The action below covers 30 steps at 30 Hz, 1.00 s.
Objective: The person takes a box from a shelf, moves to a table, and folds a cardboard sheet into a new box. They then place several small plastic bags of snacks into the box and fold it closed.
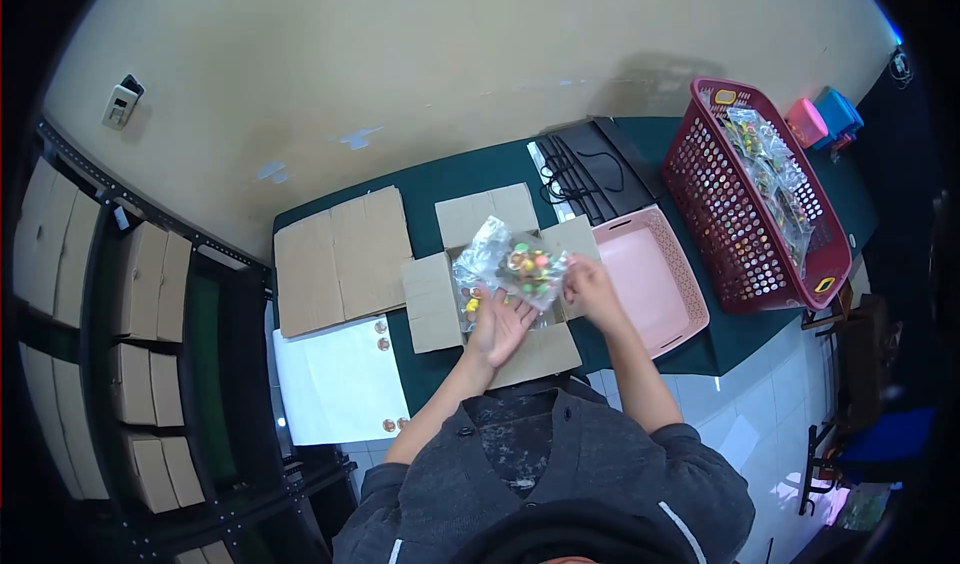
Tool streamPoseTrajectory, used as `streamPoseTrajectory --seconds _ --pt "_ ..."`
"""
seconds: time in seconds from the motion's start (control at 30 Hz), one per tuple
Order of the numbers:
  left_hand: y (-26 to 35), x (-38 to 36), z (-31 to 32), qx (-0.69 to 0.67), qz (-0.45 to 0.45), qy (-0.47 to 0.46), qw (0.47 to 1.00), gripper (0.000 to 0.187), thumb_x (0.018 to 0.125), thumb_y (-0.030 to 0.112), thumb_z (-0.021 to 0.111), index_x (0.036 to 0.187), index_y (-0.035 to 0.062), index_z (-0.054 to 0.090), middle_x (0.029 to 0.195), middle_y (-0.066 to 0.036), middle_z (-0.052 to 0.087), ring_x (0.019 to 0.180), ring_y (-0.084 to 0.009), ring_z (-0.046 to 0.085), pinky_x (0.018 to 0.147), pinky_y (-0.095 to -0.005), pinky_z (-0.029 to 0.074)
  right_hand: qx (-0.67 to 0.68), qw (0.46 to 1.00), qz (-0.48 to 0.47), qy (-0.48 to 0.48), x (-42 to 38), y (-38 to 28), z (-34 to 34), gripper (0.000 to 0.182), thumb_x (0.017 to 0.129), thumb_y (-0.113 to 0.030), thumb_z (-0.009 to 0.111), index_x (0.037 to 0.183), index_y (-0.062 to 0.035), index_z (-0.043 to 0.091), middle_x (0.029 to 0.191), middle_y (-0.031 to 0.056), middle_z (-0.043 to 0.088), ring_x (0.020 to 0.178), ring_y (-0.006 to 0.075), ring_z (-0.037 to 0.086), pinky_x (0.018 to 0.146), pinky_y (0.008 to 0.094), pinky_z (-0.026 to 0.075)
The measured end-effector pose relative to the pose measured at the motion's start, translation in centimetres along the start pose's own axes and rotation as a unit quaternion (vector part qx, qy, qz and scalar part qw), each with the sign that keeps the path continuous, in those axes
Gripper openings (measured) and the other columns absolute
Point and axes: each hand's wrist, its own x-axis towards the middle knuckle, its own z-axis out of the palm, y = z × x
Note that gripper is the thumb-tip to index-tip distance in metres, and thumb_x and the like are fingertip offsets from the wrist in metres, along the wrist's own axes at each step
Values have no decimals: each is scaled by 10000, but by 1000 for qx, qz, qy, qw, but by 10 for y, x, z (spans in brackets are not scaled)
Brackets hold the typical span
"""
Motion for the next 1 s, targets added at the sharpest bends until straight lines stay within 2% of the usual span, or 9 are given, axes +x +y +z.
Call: streamPoseTrajectory --seconds 0.07,0.13,0.33,0.4,0.43,0.53,0.57,0.67,1.0 --pt "12 -3 5 -56 -20 7 998 749 829 672 342 1302 91 342 1316 -195 373 1291 -300 297 1076 -428 241 240 967 74 43 5 -17 -13 177 906 -209 505 806 -63 517 573 -42 408 491 47 382 448 175 314" --pt "15 -4 6 -106 -8 14 994 814 804 712 313 1330 90 319 1332 -192 365 1296 -317 291 1077 -432 232 557 806 34 -195 7 -22 -24 220 892 -208 528 713 -108 449 568 -54 344 476 55 335 435 183 291" --pt "11 2 -7 -206 -12 61 977 825 843 681 160 1330 37 329 1382 -179 329 1275 -357 308 1087 -463 191 349 929 24 -120 -10 -21 -5 224 869 -247 553 847 -30 501 736 37 527 581 156 488 530 296 413" --pt "11 6 -13 -177 9 -93 980 881 822 708 136 1351 20 288 1396 -193 300 1295 -360 273 1088 -452 194 261 963 11 -66 -9 -28 2 289 869 -266 551 940 14 561 828 80 636 639 201 575 581 342 479" --pt "11 -2 -4 -175 1 93 980 910 806 727 162 1343 4 295 1395 -209 288 1316 -364 227 1082 -462 209 416 905 84 -38 -9 -42 7 329 881 -264 534 971 53 540 844 82 619 670 161 586 618 293 502" --pt "14 -1 -6 -234 -25 41 971 915 774 762 208 1368 69 270 1395 -200 290 1314 -357 239 1077 -477 197 428 883 107 -162 10 4 -2 217 856 -194 566 934 7 545 769 55 591 655 162 581 603 268 493" --pt "14 1 -5 -233 -25 37 971 915 774 762 208 1368 69 270 1395 -200 290 1314 -357 239 1077 -477 197 22 988 -10 -153 8 -2 4 117 825 -110 562 800 4 550 661 81 575 580 192 564 549 291 463" --pt "11 -2 2 -133 23 -3 991 913 770 768 209 1375 88 268 1396 -163 307 1308 -317 262 1072 -464 214 -349 921 -172 -14 8 20 17 189 817 -105 551 689 27 504 534 109 483 480 132 435 473 295 362" --pt "17 4 -35 156 44 199 966 277 896 267 544 1122 108 526 997 -21 582 808 -128 578 630 -283 486 -278 959 -59 -5 -2 23 31 265 833 -199 593 955 16 497 591 140 543 512 208 536 497 354 405"
